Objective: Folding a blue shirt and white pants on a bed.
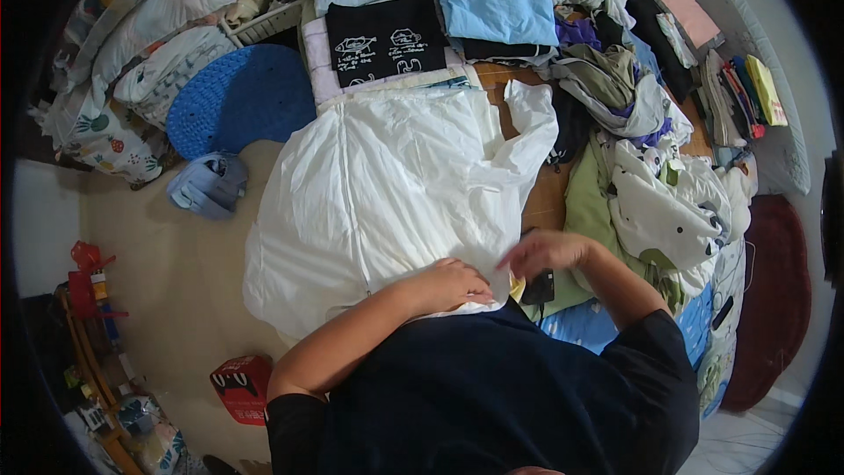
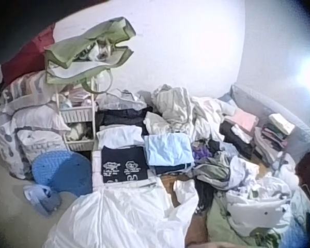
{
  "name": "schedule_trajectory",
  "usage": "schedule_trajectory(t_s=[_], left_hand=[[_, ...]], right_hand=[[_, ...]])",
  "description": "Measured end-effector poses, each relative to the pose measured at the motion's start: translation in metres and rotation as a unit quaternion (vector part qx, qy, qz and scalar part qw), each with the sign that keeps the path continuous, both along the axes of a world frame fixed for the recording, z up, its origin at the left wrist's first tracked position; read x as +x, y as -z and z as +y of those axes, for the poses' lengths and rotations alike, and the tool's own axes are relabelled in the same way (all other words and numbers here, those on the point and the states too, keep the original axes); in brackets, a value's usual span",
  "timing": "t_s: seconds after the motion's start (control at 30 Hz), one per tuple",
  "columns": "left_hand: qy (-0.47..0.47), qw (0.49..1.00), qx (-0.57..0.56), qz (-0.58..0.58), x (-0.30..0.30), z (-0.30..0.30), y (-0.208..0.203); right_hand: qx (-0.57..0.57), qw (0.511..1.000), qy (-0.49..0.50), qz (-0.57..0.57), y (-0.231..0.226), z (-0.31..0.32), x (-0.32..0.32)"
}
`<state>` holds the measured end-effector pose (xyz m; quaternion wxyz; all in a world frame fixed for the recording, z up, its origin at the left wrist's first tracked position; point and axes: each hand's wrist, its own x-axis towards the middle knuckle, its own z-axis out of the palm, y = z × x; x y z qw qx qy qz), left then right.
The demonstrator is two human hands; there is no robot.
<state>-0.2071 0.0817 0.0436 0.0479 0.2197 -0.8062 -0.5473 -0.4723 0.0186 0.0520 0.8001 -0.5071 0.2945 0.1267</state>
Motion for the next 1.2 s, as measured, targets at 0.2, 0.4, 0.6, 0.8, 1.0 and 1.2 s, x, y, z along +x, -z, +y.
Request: schedule_trajectory(t_s=[0.2,0.4,0.6,0.8,1.0,1.2], left_hand=[[0.050,0.996,0.071,-0.023,0.003,-0.003,-0.005],[0.096,0.985,0.143,-0.034,-0.003,-0.011,-0.015],[0.130,0.968,0.214,-0.006,-0.005,-0.013,-0.008],[0.151,0.908,0.369,0.126,-0.010,-0.012,0.003],[0.157,0.900,0.394,0.101,-0.008,-0.013,0.005],[0.156,0.870,0.457,0.102,-0.012,-0.017,-0.002]], right_hand=[[-0.046,0.801,0.585,0.116,0.101,-0.060,-0.055],[0.125,0.739,0.659,0.063,0.162,-0.098,-0.052],[-0.052,0.680,0.718,-0.139,0.063,-0.151,-0.073],[-0.112,0.598,0.792,-0.051,0.047,-0.162,-0.118],[0.094,0.644,0.756,-0.072,0.081,-0.140,-0.116],[-0.343,0.635,0.683,-0.109,-0.042,-0.164,-0.102]])
